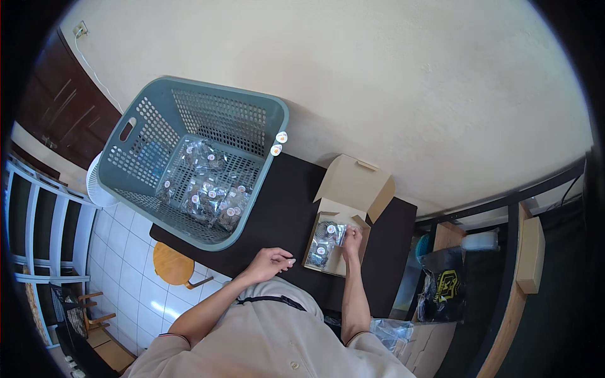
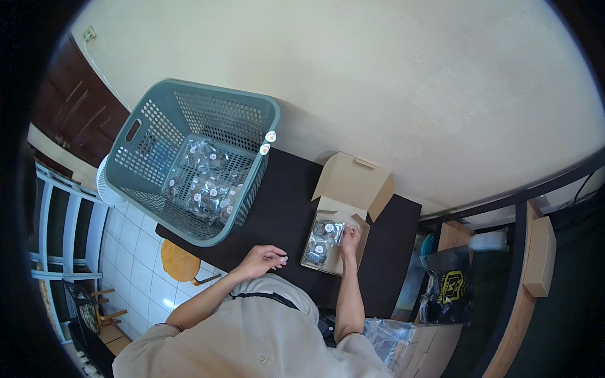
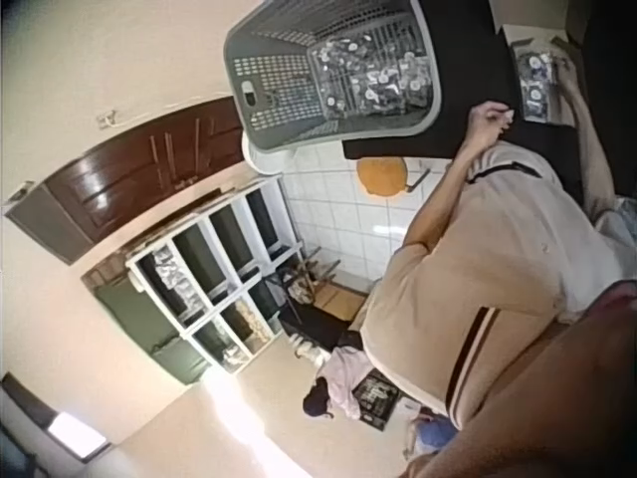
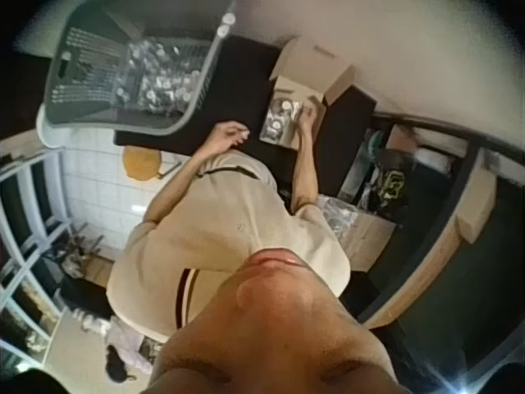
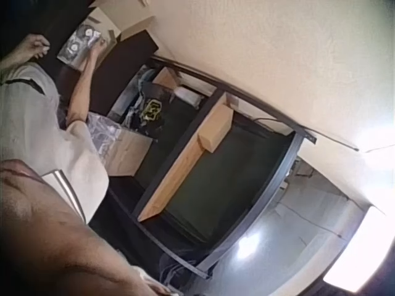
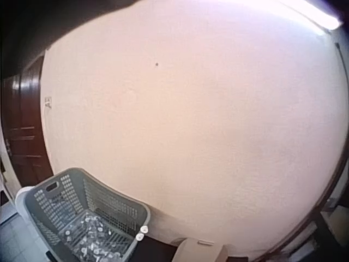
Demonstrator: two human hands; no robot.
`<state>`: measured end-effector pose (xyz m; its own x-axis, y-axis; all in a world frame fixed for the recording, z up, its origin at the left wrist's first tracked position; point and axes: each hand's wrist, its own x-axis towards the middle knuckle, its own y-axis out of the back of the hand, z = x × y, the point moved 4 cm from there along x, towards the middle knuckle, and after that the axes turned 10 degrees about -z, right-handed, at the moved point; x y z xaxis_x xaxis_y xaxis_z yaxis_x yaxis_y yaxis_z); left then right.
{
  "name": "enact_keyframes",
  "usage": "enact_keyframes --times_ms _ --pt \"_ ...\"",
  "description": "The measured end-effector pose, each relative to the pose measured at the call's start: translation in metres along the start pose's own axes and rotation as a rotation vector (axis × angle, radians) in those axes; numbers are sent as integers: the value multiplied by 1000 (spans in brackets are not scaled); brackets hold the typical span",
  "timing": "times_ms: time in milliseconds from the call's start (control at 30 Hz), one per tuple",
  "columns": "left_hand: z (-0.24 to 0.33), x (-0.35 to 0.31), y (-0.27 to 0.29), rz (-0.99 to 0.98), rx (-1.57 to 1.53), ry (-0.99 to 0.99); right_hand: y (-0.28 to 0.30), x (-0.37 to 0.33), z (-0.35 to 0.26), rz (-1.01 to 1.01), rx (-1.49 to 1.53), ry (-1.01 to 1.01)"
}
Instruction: Assemble a cardboard box and fill it with several small plastic bags containing parts.
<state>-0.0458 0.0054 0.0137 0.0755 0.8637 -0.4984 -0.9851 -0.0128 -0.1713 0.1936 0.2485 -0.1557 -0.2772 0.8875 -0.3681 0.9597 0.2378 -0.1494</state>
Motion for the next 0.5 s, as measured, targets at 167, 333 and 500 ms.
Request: enact_keyframes --times_ms 167,333,500 --pt "6 -2 14 88 121 -1 -23 -32 -34 219 -743 102" --pt "16 11 19 77 233 -1 -48 -68 -59 36 -1116 468" --pt "34 2 18 79 326 -44 -67 -64 -34 -127 -989 410"
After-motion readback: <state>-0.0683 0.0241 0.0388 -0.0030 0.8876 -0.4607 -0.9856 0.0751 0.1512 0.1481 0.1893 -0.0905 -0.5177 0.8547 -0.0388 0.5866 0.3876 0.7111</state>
